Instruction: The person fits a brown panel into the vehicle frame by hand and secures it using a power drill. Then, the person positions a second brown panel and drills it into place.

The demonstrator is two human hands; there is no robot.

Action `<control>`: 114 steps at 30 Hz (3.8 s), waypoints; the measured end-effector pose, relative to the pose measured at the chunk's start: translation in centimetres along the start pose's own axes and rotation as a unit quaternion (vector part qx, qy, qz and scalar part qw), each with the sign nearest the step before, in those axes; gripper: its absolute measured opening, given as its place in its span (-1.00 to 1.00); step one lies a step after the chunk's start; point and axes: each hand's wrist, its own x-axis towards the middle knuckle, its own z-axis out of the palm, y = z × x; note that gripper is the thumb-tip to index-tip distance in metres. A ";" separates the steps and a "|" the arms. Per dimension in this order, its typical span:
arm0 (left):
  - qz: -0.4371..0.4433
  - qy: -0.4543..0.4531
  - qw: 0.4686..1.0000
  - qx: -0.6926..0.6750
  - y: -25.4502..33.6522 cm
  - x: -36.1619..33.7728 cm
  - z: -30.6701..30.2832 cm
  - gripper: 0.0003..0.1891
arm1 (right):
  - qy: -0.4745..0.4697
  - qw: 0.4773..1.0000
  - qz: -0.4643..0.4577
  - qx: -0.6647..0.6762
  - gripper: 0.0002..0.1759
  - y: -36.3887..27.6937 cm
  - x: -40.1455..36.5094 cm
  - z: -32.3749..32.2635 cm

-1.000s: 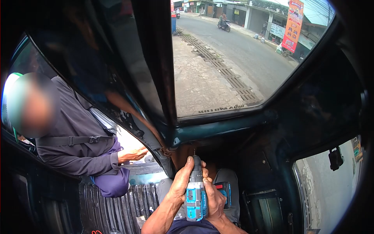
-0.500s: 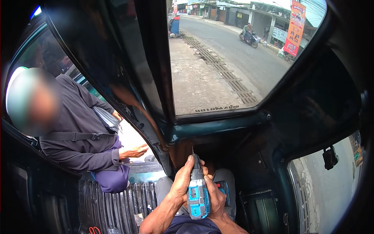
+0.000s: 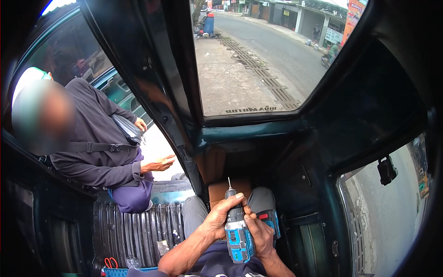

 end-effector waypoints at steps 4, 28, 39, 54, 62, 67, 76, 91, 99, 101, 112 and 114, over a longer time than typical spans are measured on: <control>0.007 0.008 1.000 0.020 -0.3 0.0 -0.2 -0.73 | -0.021 1.000 0.008 -0.015 -0.34 -0.5 0.2 -0.6; 0.119 -0.023 0.990 0.065 4.3 3.1 -1.1 -0.65 | -0.007 0.997 0.038 -0.061 -0.31 0.1 6.1 3.5; 0.102 -0.018 0.993 0.051 4.7 3.5 -1.5 -0.67 | -0.017 0.997 0.047 -0.066 -0.31 0.1 6.1 3.9; 0.111 -0.005 0.990 0.082 4.9 3.5 -1.6 -0.67 | -0.015 0.997 0.047 -0.058 -0.31 0.4 6.0 4.2; 0.098 -0.014 0.993 0.061 4.8 3.5 -1.7 -0.69 | -0.022 0.997 0.050 -0.054 -0.26 0.3 6.0 4.2; 0.103 -0.013 0.993 0.060 5.1 3.4 -1.3 -0.69 | -0.024 0.997 0.051 -0.053 -0.24 0.1 6.1 4.1; 0.092 -0.064 0.993 0.037 4.9 3.0 -1.2 -0.61 | -0.021 0.995 0.044 -0.082 -0.24 -0.2 6.8 3.9; 0.072 -0.068 0.995 0.006 4.7 3.9 -2.5 -0.50 | -0.105 0.982 0.063 -0.145 -0.21 -0.7 6.8 3.6; 0.045 -0.050 0.998 -0.014 4.8 3.8 -2.1 -0.44 | -0.101 0.981 0.074 -0.149 -0.21 -0.7 6.9 3.5; 0.047 -0.048 0.998 -0.013 5.0 3.8 -2.2 -0.44 | -0.092 0.983 0.071 -0.141 -0.21 -0.6 7.0 3.6; 0.070 -0.026 0.997 -0.011 4.4 4.1 -1.0 -0.43 | -0.116 0.983 0.066 -0.122 -0.29 -0.4 7.8 2.6; 0.067 -0.018 0.998 -0.007 4.4 4.1 -1.2 -0.43 | -0.081 0.988 0.064 -0.119 -0.21 0.0 7.4 3.0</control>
